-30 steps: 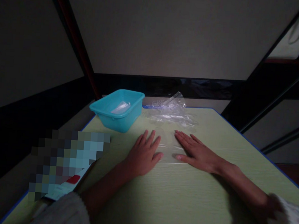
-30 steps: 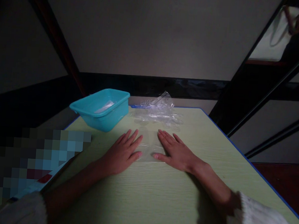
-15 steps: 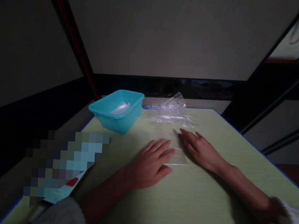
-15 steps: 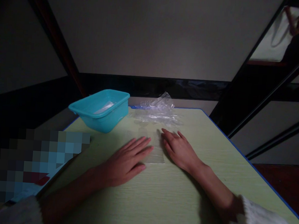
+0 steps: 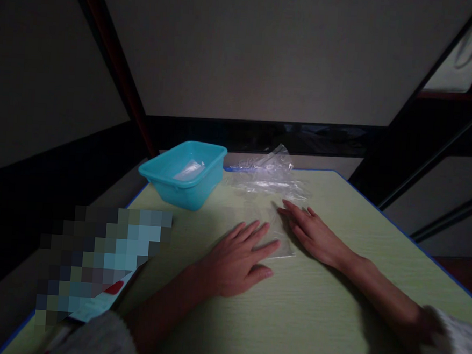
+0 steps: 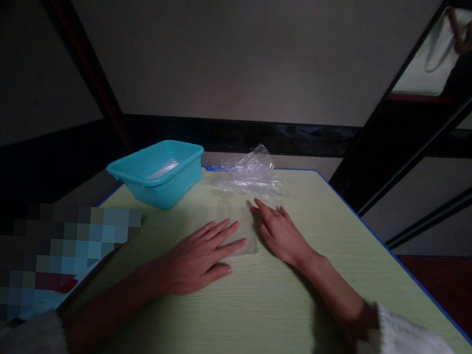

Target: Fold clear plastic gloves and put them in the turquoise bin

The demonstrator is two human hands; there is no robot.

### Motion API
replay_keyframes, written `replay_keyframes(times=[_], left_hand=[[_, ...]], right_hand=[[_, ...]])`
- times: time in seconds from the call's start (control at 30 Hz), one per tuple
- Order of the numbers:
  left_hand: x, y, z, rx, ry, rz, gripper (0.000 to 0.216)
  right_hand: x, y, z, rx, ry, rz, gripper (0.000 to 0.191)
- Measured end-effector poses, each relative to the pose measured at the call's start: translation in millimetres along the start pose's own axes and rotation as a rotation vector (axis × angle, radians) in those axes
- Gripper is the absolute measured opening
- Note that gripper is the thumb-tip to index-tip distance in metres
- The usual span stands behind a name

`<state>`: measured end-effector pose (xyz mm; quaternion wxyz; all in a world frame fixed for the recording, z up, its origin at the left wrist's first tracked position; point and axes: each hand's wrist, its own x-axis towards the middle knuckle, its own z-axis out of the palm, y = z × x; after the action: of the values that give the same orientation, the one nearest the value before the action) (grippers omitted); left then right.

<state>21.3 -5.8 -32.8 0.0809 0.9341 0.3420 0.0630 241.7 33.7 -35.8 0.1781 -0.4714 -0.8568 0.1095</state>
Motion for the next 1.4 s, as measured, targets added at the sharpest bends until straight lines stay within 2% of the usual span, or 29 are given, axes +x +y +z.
replay_keyframes(times=[0.27, 0.43, 0.63, 0.8, 1.0, 1.4], left_hand=[[-0.2, -0.1, 0.6, 0.001, -0.002, -0.004, 0.052], [-0.3, -0.5, -0.2, -0.007, 0.064, -0.026, 0.057], [-1.3, -11.8, -4.0, 0.026, 0.168, -0.229, 0.05], [-2.0, -17.5, -2.5, 0.052, 0.133, -0.348, 0.049], [-1.5, -15.5, -0.7, 0.043, 0.086, -0.363, 0.049], [-1.7, -16.6, -0.4, 0.041, 0.075, -0.379, 0.05]], right_hand=[[1.5, -2.2, -1.2, -0.033, -0.016, 0.021, 0.049], [0.7, -0.1, -8.3, -0.022, 0.045, -0.093, 0.048], [0.1, 4.8, -11.3, 0.043, -0.014, -0.142, 0.062], [-1.4, 4.6, -10.6, 0.116, -0.092, -0.144, 0.063], [-0.5, 4.0, -11.9, 0.133, -0.113, -0.144, 0.063], [-0.2, 3.0, -12.8, 0.15, -0.094, -0.156, 0.062]])
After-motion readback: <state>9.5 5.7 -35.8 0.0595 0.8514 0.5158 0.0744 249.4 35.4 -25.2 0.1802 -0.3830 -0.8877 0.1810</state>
